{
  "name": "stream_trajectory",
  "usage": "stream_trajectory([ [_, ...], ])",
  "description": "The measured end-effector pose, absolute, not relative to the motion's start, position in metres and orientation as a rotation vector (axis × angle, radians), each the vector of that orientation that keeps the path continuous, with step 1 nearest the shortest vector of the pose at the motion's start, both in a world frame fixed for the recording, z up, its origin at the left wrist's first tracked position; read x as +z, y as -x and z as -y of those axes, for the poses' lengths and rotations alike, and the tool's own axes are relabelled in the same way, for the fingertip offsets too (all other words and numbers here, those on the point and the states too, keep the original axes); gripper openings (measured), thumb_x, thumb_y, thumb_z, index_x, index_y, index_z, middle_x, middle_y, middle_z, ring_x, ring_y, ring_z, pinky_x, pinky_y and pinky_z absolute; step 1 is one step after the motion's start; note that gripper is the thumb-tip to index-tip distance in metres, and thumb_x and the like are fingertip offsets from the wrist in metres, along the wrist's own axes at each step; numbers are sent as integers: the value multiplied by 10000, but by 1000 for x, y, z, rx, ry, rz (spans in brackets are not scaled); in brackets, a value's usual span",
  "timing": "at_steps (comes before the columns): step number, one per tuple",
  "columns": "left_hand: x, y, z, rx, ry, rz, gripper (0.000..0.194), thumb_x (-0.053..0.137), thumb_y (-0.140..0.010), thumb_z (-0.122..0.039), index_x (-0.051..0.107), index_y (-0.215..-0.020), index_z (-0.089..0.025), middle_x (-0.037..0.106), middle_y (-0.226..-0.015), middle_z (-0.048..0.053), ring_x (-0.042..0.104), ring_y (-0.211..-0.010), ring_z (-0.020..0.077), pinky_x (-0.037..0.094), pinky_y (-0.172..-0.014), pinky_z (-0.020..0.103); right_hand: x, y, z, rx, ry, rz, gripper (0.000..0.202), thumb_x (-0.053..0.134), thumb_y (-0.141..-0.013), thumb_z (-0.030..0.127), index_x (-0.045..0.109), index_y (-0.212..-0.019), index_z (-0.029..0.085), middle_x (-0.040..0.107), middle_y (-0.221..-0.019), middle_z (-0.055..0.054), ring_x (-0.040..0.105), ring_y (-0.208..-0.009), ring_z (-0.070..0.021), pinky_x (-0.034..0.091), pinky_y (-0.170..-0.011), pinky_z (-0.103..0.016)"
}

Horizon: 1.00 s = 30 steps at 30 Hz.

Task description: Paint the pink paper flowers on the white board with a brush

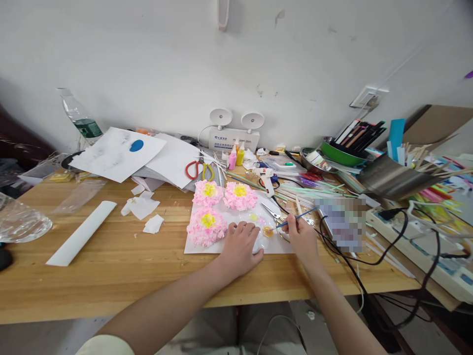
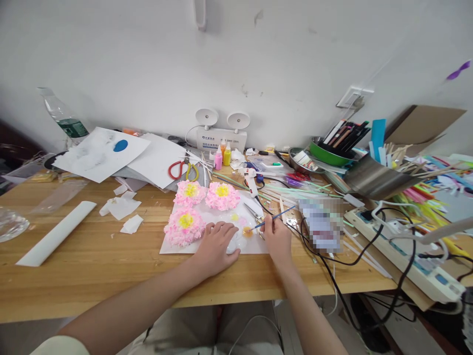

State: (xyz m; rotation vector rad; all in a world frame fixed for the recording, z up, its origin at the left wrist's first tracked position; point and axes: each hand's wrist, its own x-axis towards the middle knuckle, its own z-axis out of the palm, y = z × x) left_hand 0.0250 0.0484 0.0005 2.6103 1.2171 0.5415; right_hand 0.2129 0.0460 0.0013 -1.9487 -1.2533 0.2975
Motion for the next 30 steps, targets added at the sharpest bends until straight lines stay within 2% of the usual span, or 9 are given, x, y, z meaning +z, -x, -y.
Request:
stream_trajectory([
  [8,0,-25,-48,528,-2610,-1215,381,528,-784,-370,474,-1120,-200,552,-1149,61,452,-1082,244,324,-903,450,1,-218,-51,357,1929,1246,500,387,-827,555,547,-532,184,606,-515,-44,528,-493,-157,375,-548,-285],
  [22,-2,-26,-50,537,-2608,-1211,374,531,-786,-368,477,-1115,-201,558,-1144,61,452,-1075,244,320,-892,447,5,-226,-42,337,1823,1123,496,418,-822,574,549,-556,176,600,-534,-51,543,-524,-160,416,-562,-284],
  [26,-2,-26,-51,532,-2605,-1211,379,529,-788,-374,474,-1121,-202,555,-1153,62,450,-1081,246,316,-892,450,8,-224,-36,302,1778,1253,494,389,-825,602,572,-658,174,633,-590,-68,588,-566,-181,443,-575,-293],
  [30,-2,-26,-50,529,-2608,-1207,382,525,-790,-375,474,-1126,-200,553,-1161,67,450,-1081,247,316,-892,449,4,-227,-27,350,1705,1377,441,368,-855,562,577,-795,178,652,-666,-71,633,-632,-195,480,-610,-301],
])
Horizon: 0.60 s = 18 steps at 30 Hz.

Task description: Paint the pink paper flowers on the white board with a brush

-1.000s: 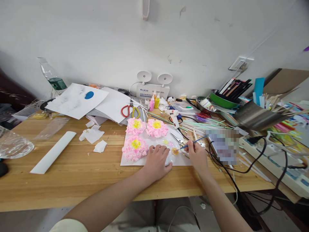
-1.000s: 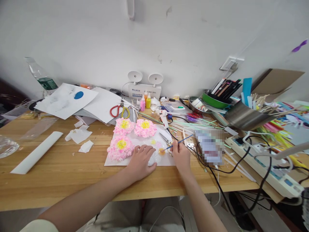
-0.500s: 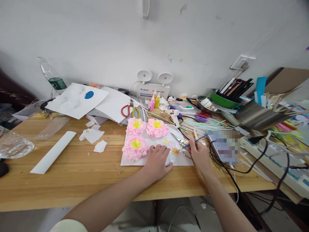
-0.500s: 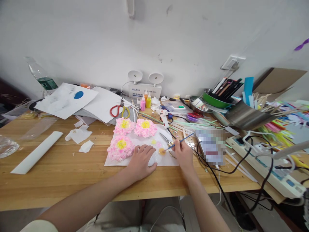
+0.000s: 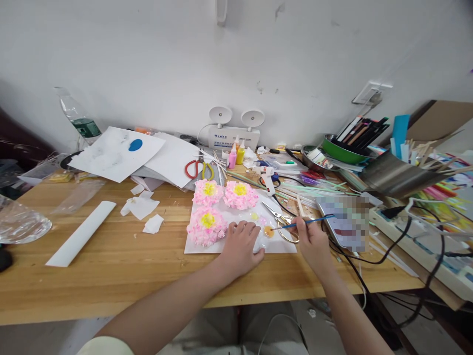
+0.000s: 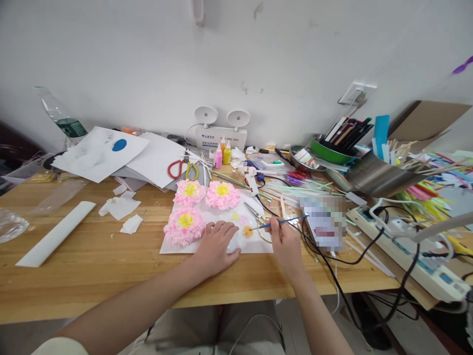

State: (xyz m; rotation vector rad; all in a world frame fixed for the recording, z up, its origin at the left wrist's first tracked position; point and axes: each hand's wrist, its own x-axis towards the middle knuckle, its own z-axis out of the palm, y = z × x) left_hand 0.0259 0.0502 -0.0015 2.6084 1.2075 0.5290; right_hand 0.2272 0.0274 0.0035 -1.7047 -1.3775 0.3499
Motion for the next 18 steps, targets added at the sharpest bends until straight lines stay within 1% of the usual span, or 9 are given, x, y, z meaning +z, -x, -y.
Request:
stream_trajectory([
  [3,-1,-26,-49,529,-2610,-1215,379,531,-786,-372,478,-1120,-201,555,-1155,65,451,-1078,248,318,-889,447,-3,-231,-22,384,1671,1482,415,342,-878,527,570,-820,186,660,-731,-77,639,-668,-195,493,-644,-316],
  [7,-1,-27,-49,536,-2608,-1220,383,539,-779,-369,481,-1116,-198,558,-1146,61,455,-1073,245,321,-888,442,-7,-231,-18,348,1687,1536,406,338,-882,512,571,-795,192,666,-724,-77,637,-674,-204,493,-645,-331],
  [18,-2,-26,-50,537,-2607,-1216,379,539,-779,-373,483,-1114,-206,560,-1137,67,455,-1072,249,322,-877,438,-5,-225,-20,298,1659,1532,365,346,-894,474,572,-805,203,673,-747,-70,642,-675,-196,497,-629,-318],
])
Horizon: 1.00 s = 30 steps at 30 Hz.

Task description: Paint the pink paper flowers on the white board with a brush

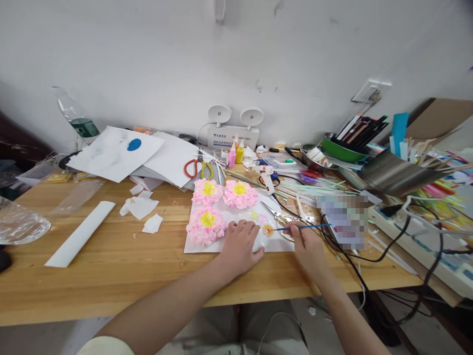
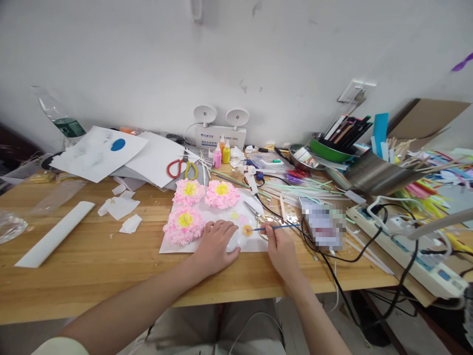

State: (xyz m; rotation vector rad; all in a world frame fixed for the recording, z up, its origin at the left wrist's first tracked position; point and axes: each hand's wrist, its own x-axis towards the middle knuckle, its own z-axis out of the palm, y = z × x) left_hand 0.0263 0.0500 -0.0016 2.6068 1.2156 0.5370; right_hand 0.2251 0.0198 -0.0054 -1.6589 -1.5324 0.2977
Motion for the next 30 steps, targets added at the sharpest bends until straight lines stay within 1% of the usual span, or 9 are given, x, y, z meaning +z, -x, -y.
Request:
stream_trajectory([
  [12,0,-26,-49,533,-2602,-1217,381,538,-783,-369,474,-1121,-206,556,-1140,66,452,-1073,245,322,-889,438,-2,-221,-20,246,1683,1528,403,330,-893,499,572,-778,199,658,-693,-67,617,-643,-193,477,-619,-315],
  [19,0,-27,-50,527,-2606,-1219,388,539,-783,-373,474,-1125,-202,553,-1155,61,450,-1077,242,324,-884,440,1,-218,-23,205,1719,1486,444,339,-876,548,575,-747,195,668,-671,-80,625,-629,-201,461,-625,-318],
  [22,0,-26,-49,524,-2601,-1218,385,536,-782,-365,475,-1124,-201,555,-1154,60,449,-1078,243,321,-884,441,2,-217,-24,213,1782,1381,465,366,-854,575,585,-717,188,668,-638,-80,631,-618,-207,452,-610,-310],
  [26,-1,-26,-49,527,-2603,-1217,390,535,-783,-370,475,-1128,-200,551,-1164,60,448,-1086,243,318,-893,440,3,-217,-26,253,1836,1207,469,380,-857,562,602,-715,174,669,-617,-67,624,-584,-187,448,-576,-283],
  [30,-1,-27,-50,531,-2600,-1216,384,533,-783,-369,478,-1124,-201,554,-1157,60,448,-1086,242,320,-887,437,3,-217,-28,185,1841,1263,482,379,-859,557,592,-648,180,668,-591,-68,610,-544,-181,428,-547,-280],
])
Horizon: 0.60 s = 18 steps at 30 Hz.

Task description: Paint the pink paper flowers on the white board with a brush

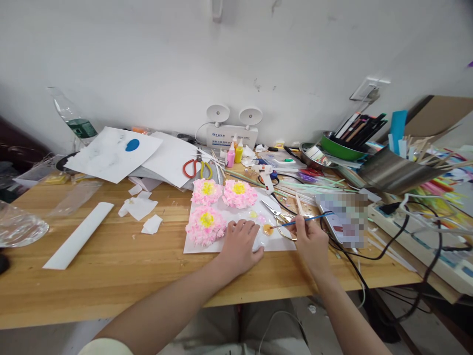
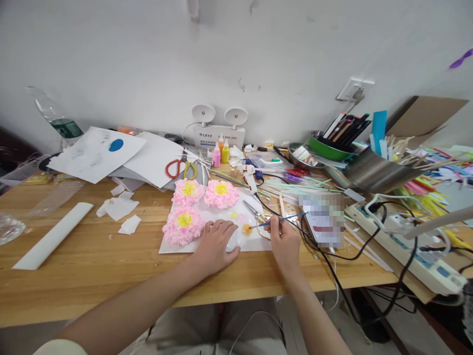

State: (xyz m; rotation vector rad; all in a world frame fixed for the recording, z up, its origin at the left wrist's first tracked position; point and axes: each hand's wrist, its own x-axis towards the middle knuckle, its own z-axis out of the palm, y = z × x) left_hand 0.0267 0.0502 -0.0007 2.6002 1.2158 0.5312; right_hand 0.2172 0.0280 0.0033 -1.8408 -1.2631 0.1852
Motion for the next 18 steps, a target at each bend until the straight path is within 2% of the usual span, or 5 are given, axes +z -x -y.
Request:
stream_trajectory([
  [8,0,-26,-50,529,-2603,-1220,390,540,-776,-367,476,-1124,-202,553,-1149,61,449,-1081,245,321,-886,443,3,-212,-34,-71,1738,1583,463,354,-883,507,529,-567,218,657,-555,-59,576,-494,-167,386,-534,-279],
  [18,1,-27,-50,512,-2602,-1204,397,538,-774,-360,475,-1129,-194,550,-1159,62,448,-1086,247,321,-887,449,12,-210,-52,-51,1730,1796,431,308,-894,468,454,-565,233,601,-512,-49,530,-462,-161,339,-501,-278],
])
